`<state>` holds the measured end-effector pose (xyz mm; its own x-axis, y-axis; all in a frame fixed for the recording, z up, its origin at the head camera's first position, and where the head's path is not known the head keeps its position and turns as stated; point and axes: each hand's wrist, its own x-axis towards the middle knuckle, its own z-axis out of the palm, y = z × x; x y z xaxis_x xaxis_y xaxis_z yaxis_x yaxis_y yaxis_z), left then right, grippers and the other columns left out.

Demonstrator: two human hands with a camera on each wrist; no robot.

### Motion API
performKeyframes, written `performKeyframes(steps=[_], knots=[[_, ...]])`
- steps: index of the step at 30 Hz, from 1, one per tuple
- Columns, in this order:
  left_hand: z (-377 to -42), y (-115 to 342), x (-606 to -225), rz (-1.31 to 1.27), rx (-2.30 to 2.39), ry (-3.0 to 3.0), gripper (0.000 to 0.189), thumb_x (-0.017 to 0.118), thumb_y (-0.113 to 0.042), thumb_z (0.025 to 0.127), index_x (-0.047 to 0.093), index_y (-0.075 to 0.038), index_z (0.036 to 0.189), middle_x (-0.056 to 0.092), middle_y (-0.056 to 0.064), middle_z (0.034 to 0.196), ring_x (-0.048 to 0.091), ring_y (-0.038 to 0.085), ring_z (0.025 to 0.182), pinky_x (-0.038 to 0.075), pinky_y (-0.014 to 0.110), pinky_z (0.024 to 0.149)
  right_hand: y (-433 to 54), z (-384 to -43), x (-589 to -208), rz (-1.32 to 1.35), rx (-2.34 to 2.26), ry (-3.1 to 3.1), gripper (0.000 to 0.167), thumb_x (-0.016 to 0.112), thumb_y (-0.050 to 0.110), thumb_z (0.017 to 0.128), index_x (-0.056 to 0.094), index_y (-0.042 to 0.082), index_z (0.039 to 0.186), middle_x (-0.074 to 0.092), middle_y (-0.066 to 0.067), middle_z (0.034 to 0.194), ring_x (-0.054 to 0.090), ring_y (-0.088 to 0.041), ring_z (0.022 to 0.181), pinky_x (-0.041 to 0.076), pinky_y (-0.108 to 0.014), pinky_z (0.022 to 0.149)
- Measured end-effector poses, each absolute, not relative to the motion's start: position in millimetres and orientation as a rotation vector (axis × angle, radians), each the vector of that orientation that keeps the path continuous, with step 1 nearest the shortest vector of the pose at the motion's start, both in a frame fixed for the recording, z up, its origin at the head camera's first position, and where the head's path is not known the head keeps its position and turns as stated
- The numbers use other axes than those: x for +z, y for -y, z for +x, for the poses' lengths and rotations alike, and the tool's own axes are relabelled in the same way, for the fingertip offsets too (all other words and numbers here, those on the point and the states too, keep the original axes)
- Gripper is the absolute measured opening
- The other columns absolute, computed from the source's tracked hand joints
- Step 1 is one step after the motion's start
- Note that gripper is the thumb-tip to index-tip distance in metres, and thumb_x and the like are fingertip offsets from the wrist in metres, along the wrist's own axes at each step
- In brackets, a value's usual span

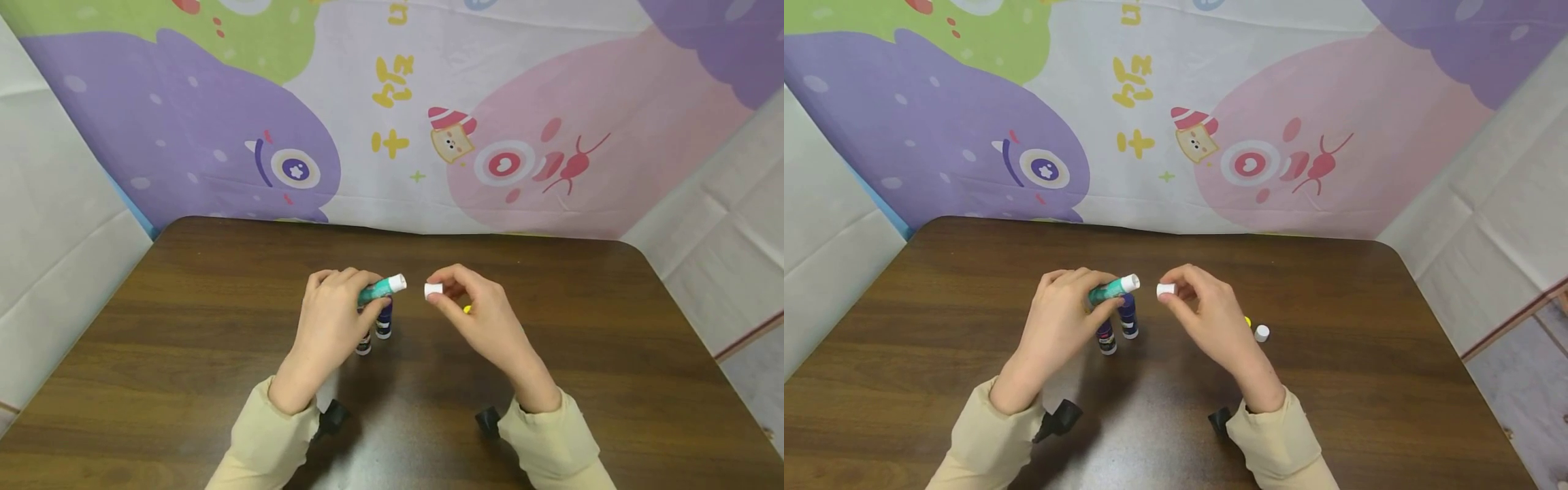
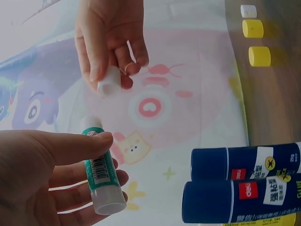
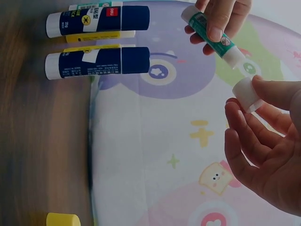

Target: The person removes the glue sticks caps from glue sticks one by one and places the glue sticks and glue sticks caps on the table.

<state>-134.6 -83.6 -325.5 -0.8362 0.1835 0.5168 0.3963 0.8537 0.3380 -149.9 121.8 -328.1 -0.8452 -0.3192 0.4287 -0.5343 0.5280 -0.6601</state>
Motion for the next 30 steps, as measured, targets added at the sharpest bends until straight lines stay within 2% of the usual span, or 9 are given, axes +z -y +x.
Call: performKeyframes(steps=[5, 12, 17, 25, 30], knots=[[-136.4, 90.0, -324.6, -0.385, -0.624, 2.541, 0.021, 0.073, -0.023, 0.075, 0.068, -0.014, 0.092, 0.066, -0.002, 0.079, 0.059, 0.017, 0.071, 0.037, 0.039, 0.087, -126.0, -151.7, -328.4, 0.693, 1.182, 2.491, 0.027, 0.069, 0.017, 0.080, 0.060, 0.009, 0.104, 0.063, 0.003, 0.084, 0.058, -0.006, 0.074, 0.049, -0.025, 0.066], [-139.7, 103.1, -323.1, -0.313, -0.717, 2.483, 0.018, 0.071, -0.018, 0.075, 0.066, -0.009, 0.090, 0.067, 0.001, 0.072, 0.056, 0.019, 0.063, 0.037, 0.041, 0.089, -133.1, -154.0, -327.2, 0.657, 1.162, 2.481, 0.026, 0.070, 0.014, 0.078, 0.061, 0.009, 0.102, 0.063, 0.002, 0.086, 0.058, -0.008, 0.075, 0.048, -0.024, 0.066], [-143.0, 114.2, -321.1, -0.253, -0.774, 2.477, 0.019, 0.068, -0.016, 0.076, 0.064, -0.007, 0.092, 0.068, 0.005, 0.074, 0.061, 0.022, 0.068, 0.036, 0.041, 0.090, -137.0, -154.9, -326.3, 0.625, 1.158, 2.484, 0.024, 0.070, 0.016, 0.080, 0.061, 0.010, 0.101, 0.062, 0.001, 0.084, 0.057, -0.008, 0.072, 0.047, -0.025, 0.063], [-146.8, 131.9, -316.5, -0.150, -0.857, 2.469, 0.018, 0.067, -0.012, 0.075, 0.066, -0.005, 0.092, 0.063, 0.010, 0.084, 0.062, 0.024, 0.075, 0.043, 0.046, 0.071, -141.1, -156.8, -325.9, 0.603, 1.136, 2.481, 0.023, 0.070, 0.017, 0.080, 0.062, 0.011, 0.100, 0.061, 0.001, 0.083, 0.055, -0.009, 0.070, 0.047, -0.029, 0.060], [-147.9, 137.9, -315.3, -0.123, -0.833, 2.459, 0.019, 0.064, -0.011, 0.075, 0.065, -0.002, 0.093, 0.064, 0.012, 0.084, 0.064, 0.029, 0.076, 0.044, 0.048, 0.067, -146.2, -158.1, -325.5, 0.571, 1.116, 2.486, 0.023, 0.069, 0.017, 0.080, 0.062, 0.011, 0.101, 0.061, 0.001, 0.086, 0.055, -0.010, 0.073, 0.046, -0.026, 0.062]])
